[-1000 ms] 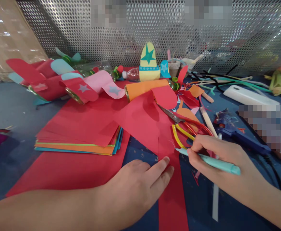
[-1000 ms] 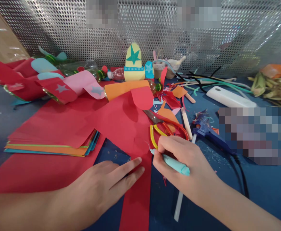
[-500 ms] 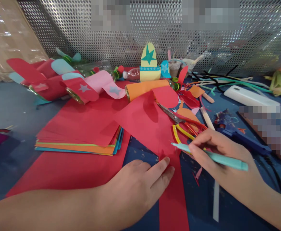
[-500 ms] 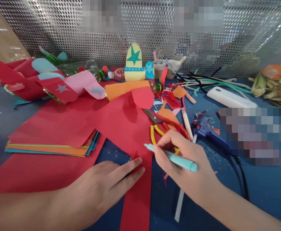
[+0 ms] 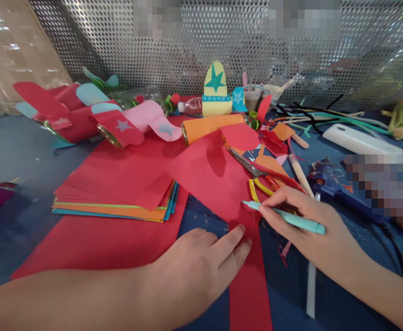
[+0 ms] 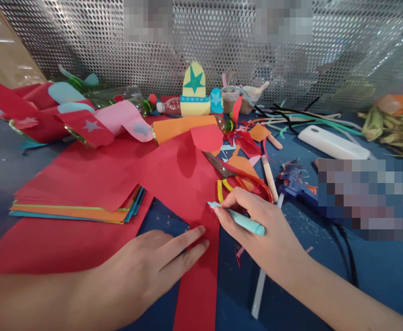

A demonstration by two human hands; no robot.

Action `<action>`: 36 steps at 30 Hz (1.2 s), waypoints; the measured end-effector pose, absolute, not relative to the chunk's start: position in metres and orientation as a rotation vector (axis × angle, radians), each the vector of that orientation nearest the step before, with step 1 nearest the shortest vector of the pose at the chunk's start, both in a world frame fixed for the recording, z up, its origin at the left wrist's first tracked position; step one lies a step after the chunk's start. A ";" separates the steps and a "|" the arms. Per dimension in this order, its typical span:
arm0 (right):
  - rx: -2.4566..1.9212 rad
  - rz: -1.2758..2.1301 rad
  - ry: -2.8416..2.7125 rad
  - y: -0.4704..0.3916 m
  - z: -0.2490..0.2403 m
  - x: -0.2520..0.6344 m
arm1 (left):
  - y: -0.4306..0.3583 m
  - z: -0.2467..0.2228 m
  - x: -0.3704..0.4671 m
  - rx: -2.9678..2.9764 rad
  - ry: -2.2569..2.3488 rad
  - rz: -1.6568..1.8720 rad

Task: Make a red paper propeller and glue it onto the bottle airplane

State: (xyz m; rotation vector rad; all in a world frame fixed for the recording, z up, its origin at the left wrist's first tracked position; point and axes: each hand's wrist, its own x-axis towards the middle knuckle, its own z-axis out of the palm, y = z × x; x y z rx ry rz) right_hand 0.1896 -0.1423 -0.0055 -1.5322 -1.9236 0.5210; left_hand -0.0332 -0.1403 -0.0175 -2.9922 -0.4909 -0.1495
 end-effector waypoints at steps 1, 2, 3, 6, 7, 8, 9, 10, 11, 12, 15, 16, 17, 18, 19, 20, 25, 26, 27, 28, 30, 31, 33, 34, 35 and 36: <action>-1.525 0.525 -1.922 -0.142 -0.006 0.189 | -0.140 -0.017 -0.033 -2.995 -0.490 -0.149; -1.517 0.532 -1.922 -0.142 -0.006 0.189 | -0.140 -0.017 -0.033 -2.995 -0.491 -0.147; -1.507 0.538 -1.925 -0.141 -0.006 0.188 | -0.140 -0.016 -0.033 -2.995 -0.493 -0.147; -1.485 0.549 -1.948 -0.142 -0.005 0.187 | -0.139 -0.016 -0.032 -2.991 -0.493 -0.149; -1.479 0.544 -1.956 -0.142 -0.004 0.186 | -0.140 -0.016 -0.032 -2.993 -0.492 -0.149; -1.472 0.539 -1.964 -0.142 -0.004 0.186 | -0.140 -0.017 -0.033 -2.995 -0.490 -0.152; -1.467 0.535 -1.971 -0.141 -0.004 0.186 | -0.140 -0.018 -0.033 -2.995 -0.491 -0.157; -1.463 0.532 -1.978 -0.141 -0.004 0.186 | -0.140 -0.018 -0.033 -2.997 -0.491 -0.158; -1.460 0.530 -1.985 -0.141 -0.004 0.185 | -0.140 -0.019 -0.033 -2.998 -0.492 -0.165; -1.458 0.533 -1.991 -0.141 -0.004 0.185 | -0.140 -0.020 -0.033 -2.998 -0.491 -0.171; -1.459 0.576 -2.003 -0.140 -0.004 0.184 | -0.139 -0.020 -0.033 -2.995 -0.501 -0.176; -1.448 0.598 -2.005 -0.140 -0.004 0.183 | -0.139 -0.020 -0.033 -2.993 -0.505 -0.177; -1.434 0.617 -2.004 -0.140 -0.005 0.183 | -0.139 -0.020 -0.033 -2.992 -0.508 -0.176; -1.417 0.633 -2.001 -0.140 -0.005 0.183 | -0.140 -0.020 -0.033 -2.992 -0.510 -0.175; -1.399 0.645 -1.999 -0.140 -0.005 0.182 | -0.140 -0.020 -0.032 -2.992 -0.509 -0.178; -1.385 0.656 -1.998 -0.140 -0.006 0.182 | -0.140 -0.020 -0.032 -2.994 -0.506 -0.177; -1.367 0.707 -2.024 -0.141 -0.007 0.182 | -0.141 -0.020 -0.033 -2.995 -0.525 -0.179; -1.367 0.713 -2.030 -0.141 -0.007 0.182 | -0.141 -0.021 -0.033 -2.996 -0.528 -0.172; -1.368 0.715 -2.034 -0.142 -0.006 0.182 | -0.141 -0.021 -0.033 -2.996 -0.529 -0.165; -1.371 0.716 -2.038 -0.142 -0.006 0.182 | -0.141 -0.021 -0.033 -2.997 -0.526 -0.162; -1.378 0.717 -2.042 -0.143 -0.005 0.181 | -0.140 -0.020 -0.033 -2.996 -0.523 -0.173; -1.377 0.715 -2.041 -0.143 -0.005 0.181 | -0.140 -0.020 -0.033 -2.999 -0.523 -0.175; -1.368 0.719 -2.044 -0.143 -0.005 0.180 | -0.140 -0.020 -0.034 -3.009 -0.522 -0.162; -1.365 0.721 -2.048 -0.143 -0.005 0.180 | -0.140 -0.020 -0.034 -3.011 -0.521 -0.151; -1.360 0.723 -2.053 -0.143 -0.005 0.180 | -0.141 -0.021 -0.034 -3.011 -0.518 -0.139; -1.354 0.724 -2.056 -0.143 -0.005 0.181 | -0.141 -0.021 -0.035 -3.009 -0.514 -0.129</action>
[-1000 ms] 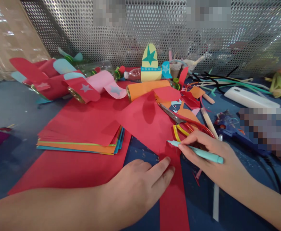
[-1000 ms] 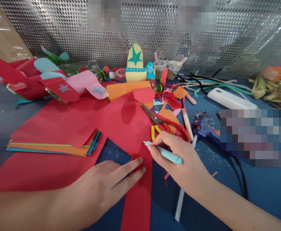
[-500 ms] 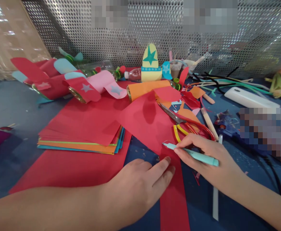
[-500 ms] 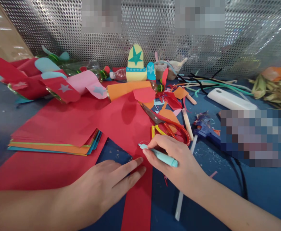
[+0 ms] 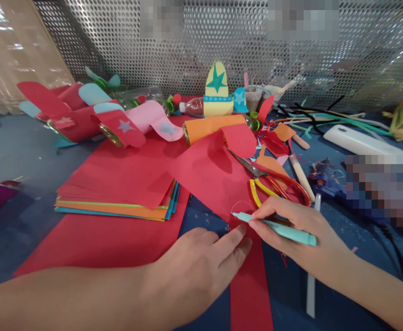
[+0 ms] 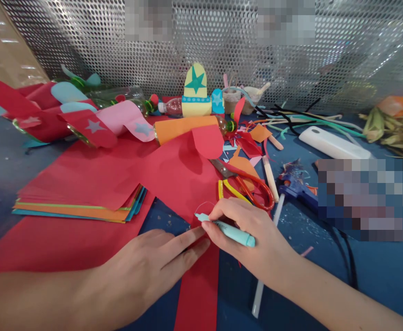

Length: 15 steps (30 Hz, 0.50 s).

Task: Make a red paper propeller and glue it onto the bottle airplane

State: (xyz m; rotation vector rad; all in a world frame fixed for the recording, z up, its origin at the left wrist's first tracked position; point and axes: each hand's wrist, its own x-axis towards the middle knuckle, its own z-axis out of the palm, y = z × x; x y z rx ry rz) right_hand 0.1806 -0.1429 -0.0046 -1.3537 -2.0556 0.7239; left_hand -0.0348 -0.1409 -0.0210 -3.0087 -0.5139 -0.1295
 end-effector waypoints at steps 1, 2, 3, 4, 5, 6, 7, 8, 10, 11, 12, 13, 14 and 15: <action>-1.348 0.725 -2.060 -0.143 -0.005 0.181 | -0.141 -0.021 -0.035 -3.005 -0.510 -0.121; -1.344 0.727 -2.064 -0.143 -0.005 0.181 | -0.142 -0.022 -0.035 -3.000 -0.508 -0.118; -1.337 0.725 -2.067 -0.143 -0.005 0.181 | -0.142 -0.022 -0.035 -2.996 -0.504 -0.117; -1.332 0.721 -2.070 -0.143 -0.004 0.181 | -0.142 -0.023 -0.035 -2.993 -0.501 -0.119; -1.332 0.715 -2.074 -0.143 -0.004 0.181 | -0.142 -0.023 -0.035 -2.990 -0.497 -0.128; -1.335 0.710 -2.080 -0.144 -0.004 0.181 | -0.142 -0.024 -0.034 -2.985 -0.491 -0.140; -1.336 0.703 -2.086 -0.144 -0.004 0.180 | -0.141 -0.024 -0.034 -2.981 -0.486 -0.151; -1.335 0.696 -2.089 -0.144 -0.004 0.180 | -0.141 -0.024 -0.033 -2.976 -0.484 -0.158; -1.342 0.700 -2.074 -0.145 -0.003 0.180 | -0.140 -0.024 -0.033 -2.967 -0.485 -0.171; -1.352 0.714 -2.042 -0.146 -0.002 0.180 | -0.140 -0.024 -0.033 -2.970 -0.488 -0.169; -1.362 0.729 -1.990 -0.146 -0.001 0.181 | -0.139 -0.023 -0.033 -2.977 -0.490 -0.176; -1.373 0.739 -1.922 -0.147 -0.001 0.181 | -0.138 -0.022 -0.033 -2.986 -0.489 -0.187; -1.383 0.734 -1.842 -0.147 0.000 0.182 | -0.138 -0.021 -0.034 -2.996 -0.482 -0.201; -1.388 0.715 -1.761 -0.148 0.001 0.184 | -0.137 -0.020 -0.035 -3.002 -0.475 -0.212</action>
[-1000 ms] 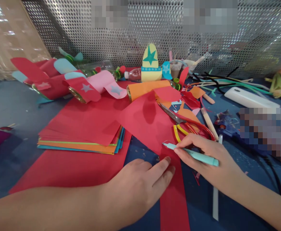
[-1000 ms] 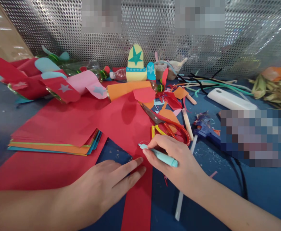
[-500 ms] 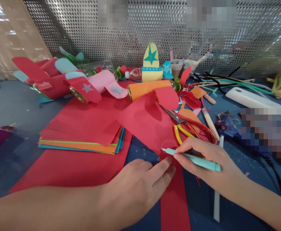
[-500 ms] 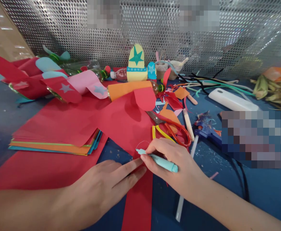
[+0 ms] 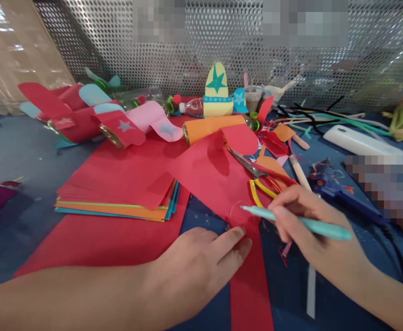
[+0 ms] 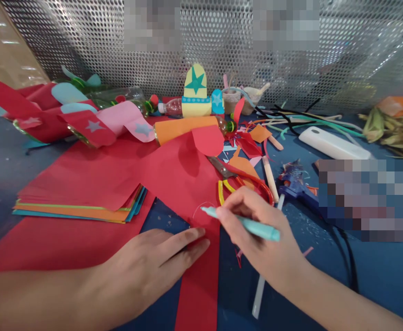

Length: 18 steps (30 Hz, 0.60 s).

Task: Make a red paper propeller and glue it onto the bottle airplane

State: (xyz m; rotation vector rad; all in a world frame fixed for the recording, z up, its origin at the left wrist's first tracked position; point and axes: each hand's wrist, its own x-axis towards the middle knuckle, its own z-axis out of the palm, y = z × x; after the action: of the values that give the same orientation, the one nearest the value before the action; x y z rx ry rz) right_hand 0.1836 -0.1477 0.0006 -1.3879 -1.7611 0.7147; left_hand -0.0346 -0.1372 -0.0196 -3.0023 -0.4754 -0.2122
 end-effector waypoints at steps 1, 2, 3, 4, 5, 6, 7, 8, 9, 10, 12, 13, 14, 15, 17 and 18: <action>-1.386 0.685 -1.689 -0.148 0.001 0.185 | -0.137 -0.018 -0.035 -3.002 -0.475 -0.222; -1.382 0.649 -1.633 -0.148 0.002 0.186 | -0.136 -0.017 -0.036 -2.996 -0.477 -0.231; -1.381 0.619 -1.594 -0.148 0.002 0.187 | -0.136 -0.015 -0.036 -2.986 -0.482 -0.244; -1.380 0.601 -1.568 -0.148 0.002 0.187 | -0.136 -0.015 -0.036 -2.977 -0.498 -0.262; -1.376 0.594 -1.556 -0.148 0.002 0.187 | -0.136 -0.014 -0.036 -2.970 -0.519 -0.302; -1.368 0.600 -1.556 -0.148 0.001 0.188 | -0.136 -0.014 -0.036 -2.969 -0.542 -0.349; -1.358 0.613 -1.560 -0.148 0.001 0.188 | -0.136 -0.014 -0.036 -2.974 -0.559 -0.399; -1.340 0.635 -1.570 -0.148 -0.001 0.188 | -0.136 -0.015 -0.036 -2.991 -0.582 -0.448; -1.315 0.659 -1.583 -0.149 -0.002 0.189 | -0.136 -0.015 -0.036 -3.020 -0.625 -0.504; -1.288 0.680 -1.591 -0.149 -0.003 0.189 | -0.136 -0.016 -0.036 -3.066 -0.684 -0.570; -1.247 0.707 -1.597 -0.152 -0.005 0.190 | -0.135 -0.015 -0.035 -3.180 -0.857 -0.742; -1.242 0.704 -1.588 -0.153 -0.006 0.191 | -0.135 -0.015 -0.035 -3.230 -0.971 -0.831; -1.241 0.698 -1.583 -0.155 -0.006 0.191 | -0.134 -0.014 -0.035 -3.269 -1.084 -0.903; -1.242 0.697 -1.583 -0.156 -0.006 0.191 | -0.133 -0.013 -0.034 -3.293 -1.186 -0.953; -1.178 0.713 -1.646 -0.159 -0.004 0.192 | -0.133 -0.012 -0.033 -3.319 -1.339 -0.986; -1.121 0.735 -1.702 -0.161 -0.003 0.191 | -0.133 -0.011 -0.033 -3.327 -1.389 -0.985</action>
State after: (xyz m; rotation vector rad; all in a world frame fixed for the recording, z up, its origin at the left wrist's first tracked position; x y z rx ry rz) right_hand 0.1913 -0.1607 -0.0029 -1.1212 -1.7022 0.7347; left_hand -0.0325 -0.1330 -0.0110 -3.3268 -1.3888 -0.9854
